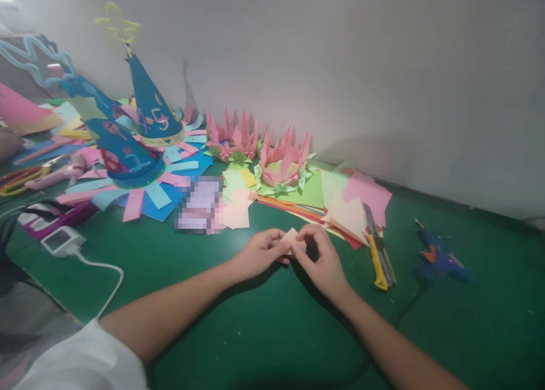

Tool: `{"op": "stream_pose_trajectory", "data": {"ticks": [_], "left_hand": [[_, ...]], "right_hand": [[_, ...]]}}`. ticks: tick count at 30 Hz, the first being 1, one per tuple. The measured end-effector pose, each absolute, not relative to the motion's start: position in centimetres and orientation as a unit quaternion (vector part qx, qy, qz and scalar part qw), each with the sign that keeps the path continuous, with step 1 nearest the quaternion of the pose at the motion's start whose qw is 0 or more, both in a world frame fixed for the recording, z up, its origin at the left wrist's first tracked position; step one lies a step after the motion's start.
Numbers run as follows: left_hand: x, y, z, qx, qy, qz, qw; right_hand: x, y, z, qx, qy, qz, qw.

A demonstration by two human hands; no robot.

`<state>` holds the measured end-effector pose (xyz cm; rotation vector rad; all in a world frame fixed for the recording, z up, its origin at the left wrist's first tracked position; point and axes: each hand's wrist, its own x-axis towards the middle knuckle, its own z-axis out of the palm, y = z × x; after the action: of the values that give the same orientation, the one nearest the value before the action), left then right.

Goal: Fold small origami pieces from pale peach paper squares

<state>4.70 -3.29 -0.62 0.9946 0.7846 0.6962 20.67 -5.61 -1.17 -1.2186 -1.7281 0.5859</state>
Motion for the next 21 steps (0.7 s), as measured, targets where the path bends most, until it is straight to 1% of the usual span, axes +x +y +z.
{"op": "stream_pose_trajectory", "data": {"ticks": [5, 11, 16, 21], "left_hand": [[4.72, -3.36, -0.62, 0.46, 0.364, 0.309, 0.748], [4.68, -3.33, -0.77, 0.46, 0.361, 0.317, 0.747], [4.69, -3.35, -0.73, 0.461, 0.371, 0.309, 0.745], [4.67, -3.42, -0.82, 0.489, 0.371, 0.3, 0.731]], "right_hand": [[20.76, -5.66, -1.44, -0.505, -0.647, 0.332, 0.465], [20.98, -5.49, -1.38, -0.5, -0.613, 0.402, 0.461], [21.19, -5.42, -1.71, -0.483, -0.609, 0.42, 0.468], [21.1, -5.51, -1.82, -0.497, -0.618, 0.409, 0.451]]}}
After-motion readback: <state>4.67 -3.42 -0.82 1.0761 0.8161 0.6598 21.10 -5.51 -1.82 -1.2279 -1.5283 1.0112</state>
